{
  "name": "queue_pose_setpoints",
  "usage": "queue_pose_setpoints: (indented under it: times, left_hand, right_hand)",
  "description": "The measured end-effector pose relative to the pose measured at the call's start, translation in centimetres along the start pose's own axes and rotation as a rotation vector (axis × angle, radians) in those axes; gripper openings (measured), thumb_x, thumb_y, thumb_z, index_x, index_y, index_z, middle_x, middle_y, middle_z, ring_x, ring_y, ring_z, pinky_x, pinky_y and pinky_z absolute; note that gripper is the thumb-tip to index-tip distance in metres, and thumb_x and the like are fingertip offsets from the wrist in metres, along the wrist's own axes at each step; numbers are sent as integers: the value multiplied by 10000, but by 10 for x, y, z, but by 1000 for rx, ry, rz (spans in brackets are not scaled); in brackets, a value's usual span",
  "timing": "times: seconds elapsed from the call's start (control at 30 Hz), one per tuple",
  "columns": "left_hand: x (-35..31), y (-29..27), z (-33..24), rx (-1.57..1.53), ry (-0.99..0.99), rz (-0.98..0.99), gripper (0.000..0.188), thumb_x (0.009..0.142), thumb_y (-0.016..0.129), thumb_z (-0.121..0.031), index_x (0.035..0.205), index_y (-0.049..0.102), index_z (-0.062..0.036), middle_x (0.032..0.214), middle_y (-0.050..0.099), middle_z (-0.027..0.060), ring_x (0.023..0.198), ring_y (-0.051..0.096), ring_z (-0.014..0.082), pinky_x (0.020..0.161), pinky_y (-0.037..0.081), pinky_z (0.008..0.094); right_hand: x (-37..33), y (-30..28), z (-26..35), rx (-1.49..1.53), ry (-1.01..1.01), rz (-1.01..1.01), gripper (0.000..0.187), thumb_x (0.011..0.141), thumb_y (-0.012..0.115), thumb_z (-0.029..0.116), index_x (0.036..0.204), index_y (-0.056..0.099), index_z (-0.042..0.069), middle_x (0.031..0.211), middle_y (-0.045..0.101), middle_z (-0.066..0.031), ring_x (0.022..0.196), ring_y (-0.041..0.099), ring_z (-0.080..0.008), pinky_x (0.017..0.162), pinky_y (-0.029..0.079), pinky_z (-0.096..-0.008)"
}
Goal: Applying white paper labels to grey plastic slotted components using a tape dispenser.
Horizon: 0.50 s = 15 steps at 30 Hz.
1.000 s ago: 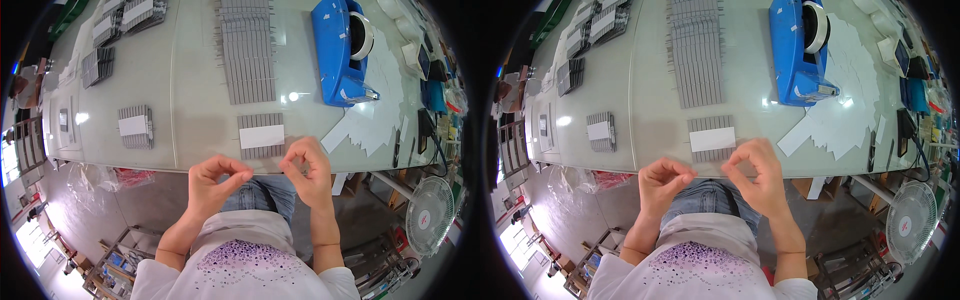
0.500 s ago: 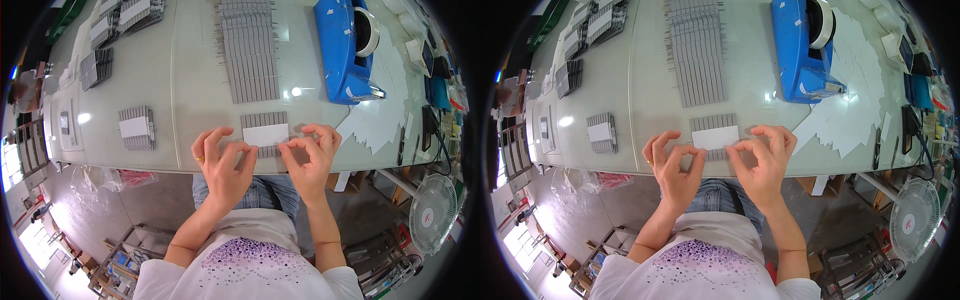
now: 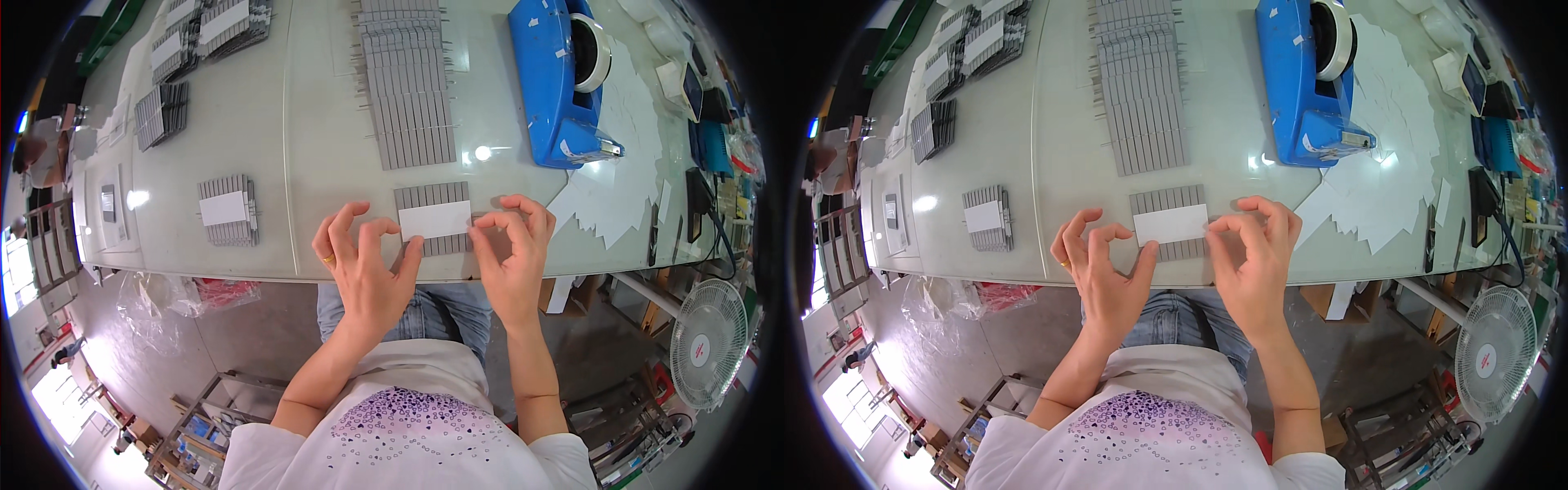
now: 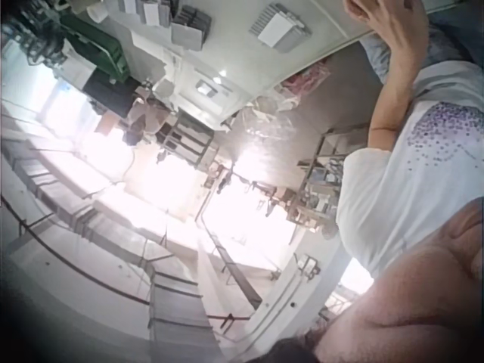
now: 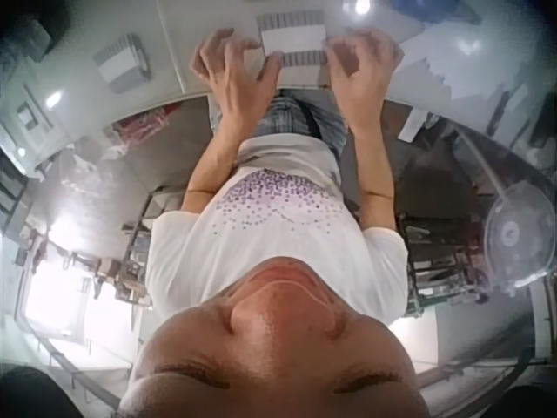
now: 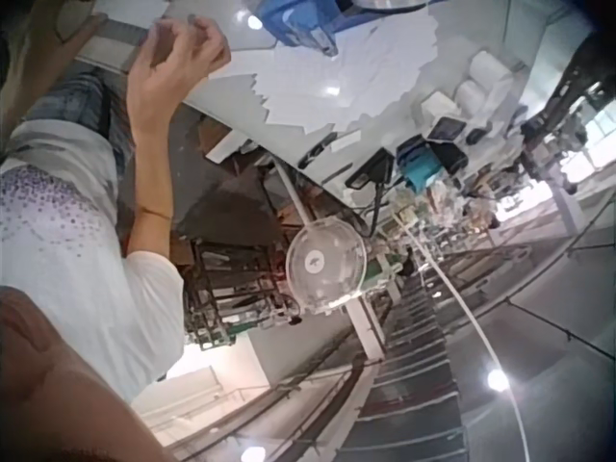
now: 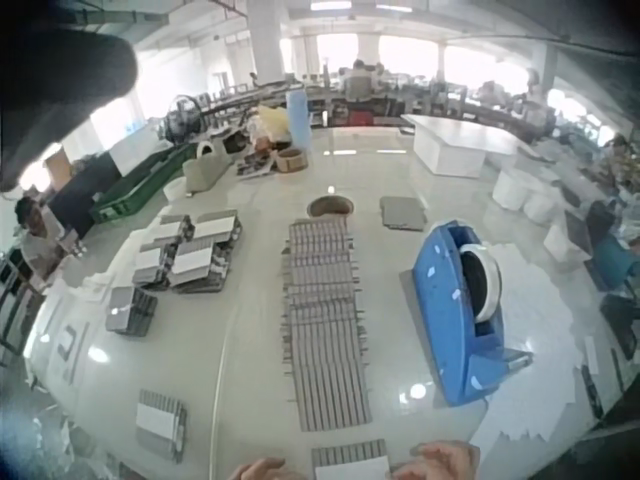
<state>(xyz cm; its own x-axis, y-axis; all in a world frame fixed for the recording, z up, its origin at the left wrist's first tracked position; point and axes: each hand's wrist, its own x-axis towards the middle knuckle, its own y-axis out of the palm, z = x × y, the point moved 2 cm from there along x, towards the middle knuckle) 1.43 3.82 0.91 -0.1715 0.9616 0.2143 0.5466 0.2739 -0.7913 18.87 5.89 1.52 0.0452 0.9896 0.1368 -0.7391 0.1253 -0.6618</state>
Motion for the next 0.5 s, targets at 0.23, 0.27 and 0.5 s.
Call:
queue_pose_setpoints:
  times: [0.23,0.27,0.5]
  left_hand:
    - [-12,-14,29,-18,383,-8,287,752,761,-148,1027,682,-161,1221,531,90,1135,447,332,961,351,422]
    - [-13,-15,33,20,457,21,293,771,733,-148,1061,703,-172,1226,548,90,1134,459,339,971,359,437]
    - [-9,-13,40,158,584,44,412,776,733,-260,1183,672,-256,1348,537,5,1214,455,237,933,377,390]
  right_hand:
    - [-21,-3,1,-105,-271,30,308,794,637,20,1086,685,105,1257,521,-113,1170,430,-325,970,376,-416]
    - [-27,3,8,-102,-272,31,308,794,637,20,1086,685,105,1257,521,-113,1170,430,-325,970,376,-416]
    - [-53,35,25,-283,-312,133,455,835,633,228,1279,641,133,1469,403,-165,1264,322,-392,1058,272,-447]
